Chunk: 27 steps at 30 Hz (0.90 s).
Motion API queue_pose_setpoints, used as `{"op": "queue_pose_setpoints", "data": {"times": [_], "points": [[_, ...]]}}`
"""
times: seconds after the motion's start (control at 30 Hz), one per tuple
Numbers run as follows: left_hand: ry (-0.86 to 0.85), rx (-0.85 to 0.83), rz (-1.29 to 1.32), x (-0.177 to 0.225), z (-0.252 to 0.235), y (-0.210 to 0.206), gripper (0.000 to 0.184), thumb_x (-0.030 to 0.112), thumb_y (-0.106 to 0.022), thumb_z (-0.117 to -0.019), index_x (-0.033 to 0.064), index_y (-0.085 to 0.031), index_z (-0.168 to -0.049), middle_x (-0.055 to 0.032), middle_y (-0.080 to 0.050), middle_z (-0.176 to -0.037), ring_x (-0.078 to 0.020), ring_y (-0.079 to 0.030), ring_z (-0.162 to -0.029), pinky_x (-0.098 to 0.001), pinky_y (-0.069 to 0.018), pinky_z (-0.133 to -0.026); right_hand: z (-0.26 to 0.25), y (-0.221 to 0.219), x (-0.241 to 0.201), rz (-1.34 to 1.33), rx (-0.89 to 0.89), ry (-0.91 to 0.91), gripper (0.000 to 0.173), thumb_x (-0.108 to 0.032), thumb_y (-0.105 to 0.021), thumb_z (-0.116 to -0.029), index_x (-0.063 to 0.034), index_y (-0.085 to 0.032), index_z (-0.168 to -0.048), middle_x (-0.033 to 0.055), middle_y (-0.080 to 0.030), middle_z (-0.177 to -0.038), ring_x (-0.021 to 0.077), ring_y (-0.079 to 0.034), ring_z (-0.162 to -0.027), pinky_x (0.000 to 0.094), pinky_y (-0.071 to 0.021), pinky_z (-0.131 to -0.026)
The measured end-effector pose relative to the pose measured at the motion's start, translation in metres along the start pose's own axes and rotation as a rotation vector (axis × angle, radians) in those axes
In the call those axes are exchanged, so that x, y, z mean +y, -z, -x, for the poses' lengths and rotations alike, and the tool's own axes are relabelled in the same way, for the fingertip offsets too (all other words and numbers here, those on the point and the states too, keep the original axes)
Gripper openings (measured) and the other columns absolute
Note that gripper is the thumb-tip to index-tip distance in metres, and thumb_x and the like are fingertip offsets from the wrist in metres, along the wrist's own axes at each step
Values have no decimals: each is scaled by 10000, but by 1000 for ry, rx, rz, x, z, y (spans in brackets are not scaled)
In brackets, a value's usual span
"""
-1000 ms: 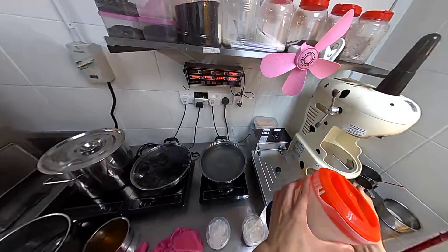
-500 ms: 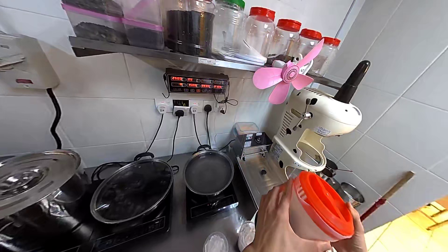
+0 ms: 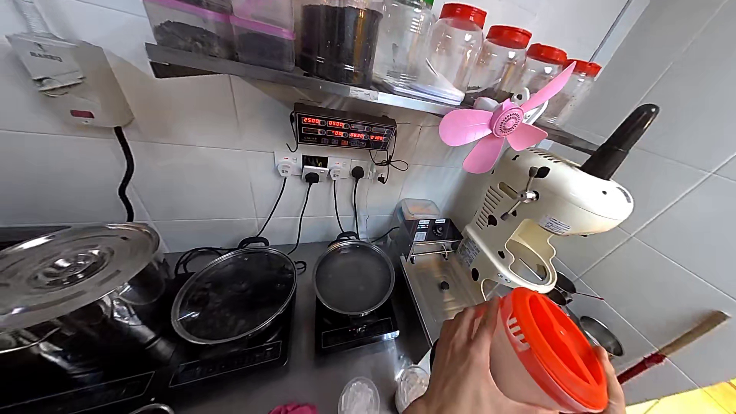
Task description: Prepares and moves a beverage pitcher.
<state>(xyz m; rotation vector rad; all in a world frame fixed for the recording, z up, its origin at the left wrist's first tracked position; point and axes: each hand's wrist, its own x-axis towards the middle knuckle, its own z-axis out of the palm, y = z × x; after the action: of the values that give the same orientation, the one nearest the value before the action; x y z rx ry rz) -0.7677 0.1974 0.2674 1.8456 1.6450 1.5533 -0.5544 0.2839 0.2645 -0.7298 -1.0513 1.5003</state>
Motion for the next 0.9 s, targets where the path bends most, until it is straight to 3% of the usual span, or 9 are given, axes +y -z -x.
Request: {"op": "queue_pose_setpoints", "data": {"times": [0.17,0.33,0.43,0.53,0.6,0.67,0.77,0.83,0.9], "points": [[-22,-15,3,-2,-5,-4,1244,810,-803,-561,131,-466,-1546,-84,-581,-1445,-229,-593,-1249,-443,-513,-1017,-4,3,0,-15,12,-3,526,-665,-812,-688,-242,-741,-993,-46,-777,-927,45,-737,-890,282,-625,-794],[-18,-97,114,-3,-16,-4,1268,793,-813,-583,91,-419,-1562,-108,-557,-1479,-216,-555,-1327,-427,-477,-1098,-12,15,-10,134,-100,120,649,-820,-679,-699,-289,-747,-1066,-70,-770,-1024,66,-720,-987,322,-607,-879],[4,-228,268,-15,-21,14,1152,653,-821,-729,59,-340,-1592,-134,-506,-1531,-220,-495,-1403,-431,-421,-1168,-16,19,-18,241,-23,239,636,-777,-671,-769,-268,-678,-1150,-104,-746,-1079,45,-690,-1053,303,-580,-940],[59,-140,453,-54,7,32,898,468,-756,-897,78,-341,-1591,-94,-563,-1474,-204,-551,-1347,-444,-488,-1123,-12,22,-37,297,49,235,853,-722,-739,-763,-110,-533,-1321,-17,-681,-1204,95,-640,-1169,315,-525,-1034],[183,-113,588,-85,53,36,628,322,-649,-993,15,-453,-1504,-128,-618,-1379,-242,-607,-1269,-456,-532,-1068,-1,19,-46,394,98,223,705,-676,-695,-824,-96,-576,-1207,-29,-706,-1089,74,-680,-1070,274,-551,-968],[339,-140,694,-110,109,29,392,222,-588,-1029,-22,-581,-1335,-133,-665,-1282,-235,-651,-1189,-429,-567,-1008,7,31,-43,467,100,200,351,-572,-712,-860,-223,-713,-902,-82,-760,-875,44,-728,-856,239,-596,-804],[584,-166,805,-121,175,1,246,128,-594,-1007,-27,-636,-1193,-121,-691,-1184,-206,-678,-1101,-395,-588,-943,15,72,-24,558,85,101,315,-557,-835,-770,-269,-723,-833,-83,-745,-770,57,-710,-673,247,-611,-621],[764,-133,780,-126,200,-25,334,132,-645,-971,-19,-590,-1264,-140,-660,-1250,-225,-659,-1161,-400,-588,-959,16,84,-7,636,83,68,306,-550,-863,-724,-286,-707,-724,-104,-666,-649,20,-579,-525,214,-498,-492],[935,-111,699,-141,217,-52,613,181,-709,-904,15,-467,-1443,-176,-545,-1435,-265,-585,-1295,-429,-561,-1013,21,83,11,698,68,30,310,-547,-881,-697,-296,-700,-675,-131,-623,-595,-20,-486,-464,180,-408,-435]]}}
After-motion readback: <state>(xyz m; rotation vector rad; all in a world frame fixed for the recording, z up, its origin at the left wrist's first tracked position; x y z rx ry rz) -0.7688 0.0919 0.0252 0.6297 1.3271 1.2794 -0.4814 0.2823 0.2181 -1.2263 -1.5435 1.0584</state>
